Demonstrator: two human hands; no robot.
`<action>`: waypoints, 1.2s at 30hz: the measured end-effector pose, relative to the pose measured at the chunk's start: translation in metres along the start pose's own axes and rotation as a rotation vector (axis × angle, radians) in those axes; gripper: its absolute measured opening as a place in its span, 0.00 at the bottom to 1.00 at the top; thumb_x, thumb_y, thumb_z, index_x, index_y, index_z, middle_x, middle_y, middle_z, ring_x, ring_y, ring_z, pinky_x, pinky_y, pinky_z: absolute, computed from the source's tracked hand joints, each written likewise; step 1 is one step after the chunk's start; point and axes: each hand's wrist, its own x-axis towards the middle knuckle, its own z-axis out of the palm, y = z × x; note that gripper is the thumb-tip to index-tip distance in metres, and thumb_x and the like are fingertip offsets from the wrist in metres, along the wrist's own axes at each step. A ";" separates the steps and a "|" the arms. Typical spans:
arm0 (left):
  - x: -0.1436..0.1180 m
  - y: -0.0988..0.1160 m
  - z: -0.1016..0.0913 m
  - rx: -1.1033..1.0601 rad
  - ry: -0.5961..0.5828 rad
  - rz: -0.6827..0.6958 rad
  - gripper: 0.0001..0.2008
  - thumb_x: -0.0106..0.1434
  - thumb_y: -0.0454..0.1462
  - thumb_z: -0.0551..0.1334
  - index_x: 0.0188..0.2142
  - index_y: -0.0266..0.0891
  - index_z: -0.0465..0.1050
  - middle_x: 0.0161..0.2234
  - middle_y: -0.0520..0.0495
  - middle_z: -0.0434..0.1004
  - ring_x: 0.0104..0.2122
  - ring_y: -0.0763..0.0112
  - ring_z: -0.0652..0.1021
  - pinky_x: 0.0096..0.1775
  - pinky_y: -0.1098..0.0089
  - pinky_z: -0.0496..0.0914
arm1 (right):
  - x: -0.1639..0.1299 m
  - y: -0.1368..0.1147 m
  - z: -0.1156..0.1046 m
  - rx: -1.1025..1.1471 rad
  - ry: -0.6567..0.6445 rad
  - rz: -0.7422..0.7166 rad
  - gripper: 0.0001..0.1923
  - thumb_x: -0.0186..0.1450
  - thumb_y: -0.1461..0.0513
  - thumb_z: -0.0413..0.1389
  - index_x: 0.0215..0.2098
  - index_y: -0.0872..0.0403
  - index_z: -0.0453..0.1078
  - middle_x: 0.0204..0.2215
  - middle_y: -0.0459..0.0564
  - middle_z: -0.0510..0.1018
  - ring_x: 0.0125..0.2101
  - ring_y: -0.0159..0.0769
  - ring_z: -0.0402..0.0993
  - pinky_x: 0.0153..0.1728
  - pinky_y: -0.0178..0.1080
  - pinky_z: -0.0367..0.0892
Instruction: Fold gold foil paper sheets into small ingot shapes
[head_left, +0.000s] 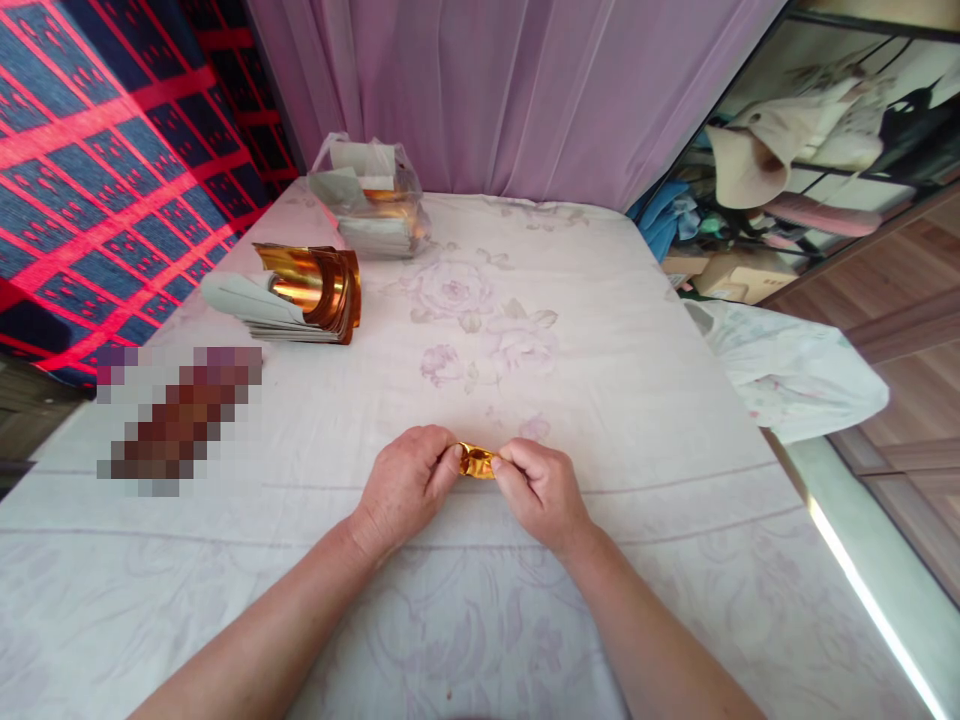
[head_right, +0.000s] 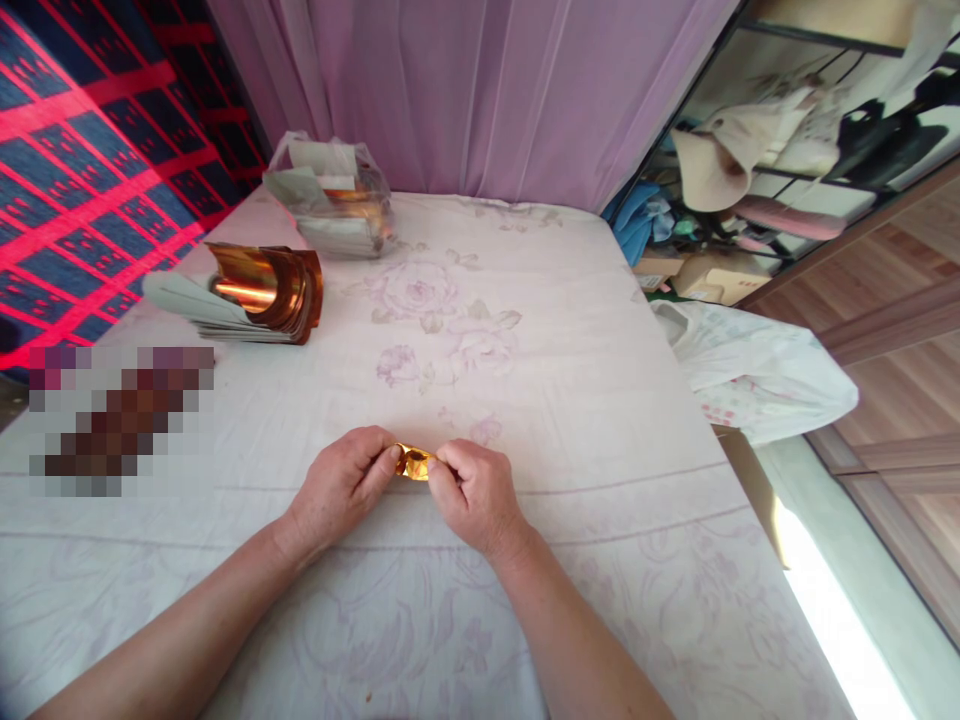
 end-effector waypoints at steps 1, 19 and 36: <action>0.000 0.000 0.000 0.014 0.000 0.000 0.14 0.66 0.41 0.49 0.27 0.41 0.66 0.25 0.51 0.70 0.28 0.69 0.70 0.30 0.70 0.62 | 0.000 0.000 0.000 0.007 0.000 0.002 0.16 0.64 0.62 0.48 0.18 0.51 0.51 0.16 0.39 0.57 0.19 0.26 0.57 0.23 0.31 0.52; 0.003 -0.001 0.003 0.127 -0.020 0.048 0.14 0.66 0.39 0.50 0.26 0.41 0.67 0.24 0.50 0.70 0.27 0.68 0.70 0.30 0.69 0.60 | 0.004 0.003 0.003 0.069 0.030 0.000 0.13 0.64 0.61 0.47 0.22 0.52 0.63 0.18 0.42 0.66 0.21 0.29 0.64 0.25 0.31 0.58; 0.018 -0.008 -0.007 0.244 0.021 0.084 0.21 0.69 0.46 0.46 0.26 0.41 0.68 0.25 0.48 0.73 0.28 0.66 0.72 0.32 0.69 0.61 | 0.013 0.010 -0.015 -0.188 0.021 0.028 0.17 0.62 0.59 0.48 0.17 0.53 0.63 0.16 0.42 0.66 0.20 0.28 0.60 0.24 0.32 0.51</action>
